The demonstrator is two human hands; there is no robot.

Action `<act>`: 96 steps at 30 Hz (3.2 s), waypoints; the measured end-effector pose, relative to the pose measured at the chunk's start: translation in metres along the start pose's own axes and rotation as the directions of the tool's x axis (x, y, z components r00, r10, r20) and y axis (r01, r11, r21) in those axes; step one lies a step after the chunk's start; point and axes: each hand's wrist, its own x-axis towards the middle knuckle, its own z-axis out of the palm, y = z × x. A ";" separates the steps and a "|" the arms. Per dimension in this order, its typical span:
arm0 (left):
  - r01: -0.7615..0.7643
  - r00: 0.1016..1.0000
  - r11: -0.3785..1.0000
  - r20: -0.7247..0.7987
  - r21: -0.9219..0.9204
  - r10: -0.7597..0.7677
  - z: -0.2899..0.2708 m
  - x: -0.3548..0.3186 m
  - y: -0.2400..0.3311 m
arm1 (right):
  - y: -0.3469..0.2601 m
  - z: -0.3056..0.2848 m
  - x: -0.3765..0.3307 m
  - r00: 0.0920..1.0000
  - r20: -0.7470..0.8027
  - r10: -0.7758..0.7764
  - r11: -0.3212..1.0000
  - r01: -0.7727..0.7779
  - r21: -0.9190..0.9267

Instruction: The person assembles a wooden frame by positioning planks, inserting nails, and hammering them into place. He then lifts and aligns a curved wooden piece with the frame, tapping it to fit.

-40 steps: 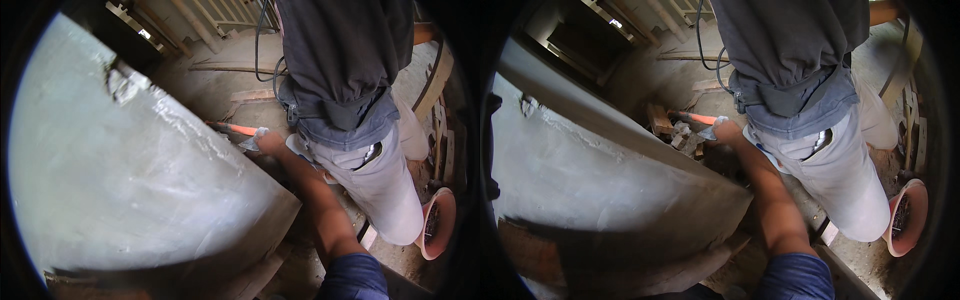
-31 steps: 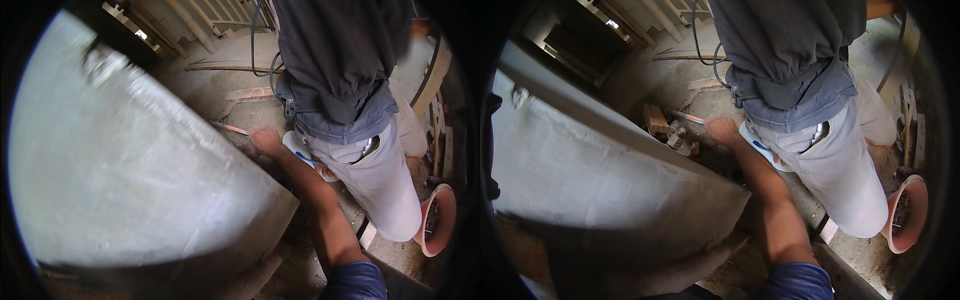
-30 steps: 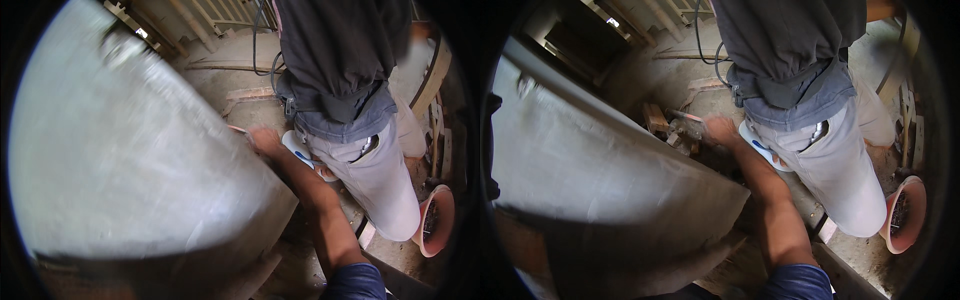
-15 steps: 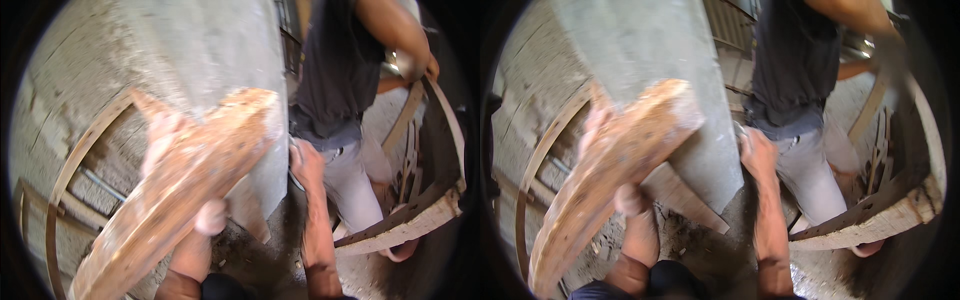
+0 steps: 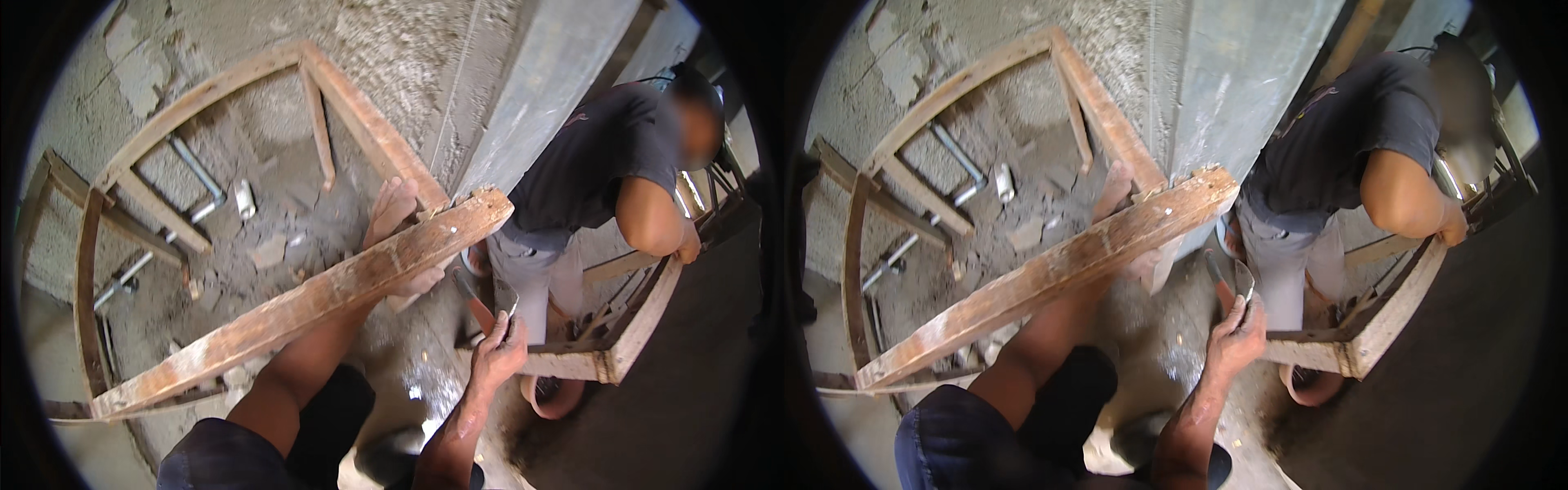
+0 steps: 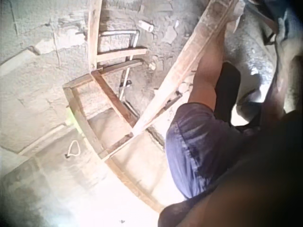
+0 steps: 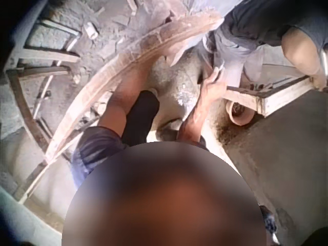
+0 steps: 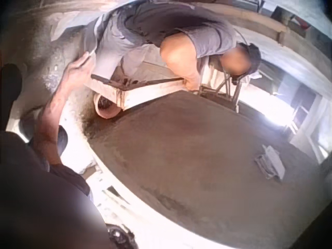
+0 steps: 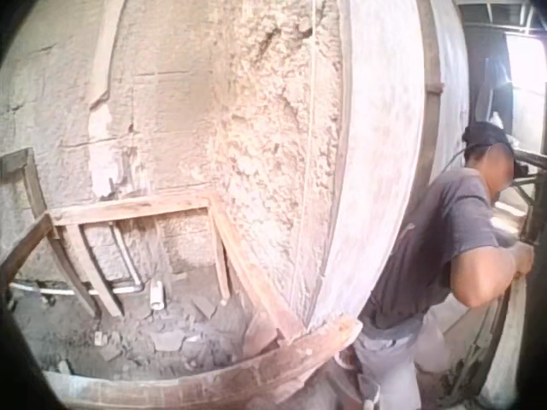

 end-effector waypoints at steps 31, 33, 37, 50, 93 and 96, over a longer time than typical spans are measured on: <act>0.456 0.353 0.717 0.633 0.527 -0.689 -0.159 0.242 0.209 | -0.179 -0.229 0.045 0.649 0.676 -0.349 0.931 0.157 0.329; 0.171 0.056 0.399 0.396 0.901 -0.917 -0.190 0.225 0.181 | -0.191 -0.214 0.064 0.663 0.621 -0.418 0.908 0.297 0.295; 0.198 -0.239 0.333 0.375 0.922 -0.896 -0.216 0.192 0.153 | -0.200 -0.182 0.080 0.647 0.661 -0.380 0.923 0.315 0.222; 0.171 -0.389 0.223 0.274 0.960 -0.879 -0.206 0.204 0.146 | -0.190 -0.169 0.104 0.639 0.640 -0.427 0.903 0.336 0.267; 0.231 -0.423 0.169 0.255 0.958 -0.869 -0.207 0.207 0.140 | -0.195 -0.142 0.114 0.532 0.828 -0.178 0.933 0.358 -0.029; 0.230 -0.460 0.186 0.275 0.955 -0.844 -0.207 0.207 0.139 | -0.192 -0.149 0.118 0.572 0.787 -0.231 0.942 0.333 0.034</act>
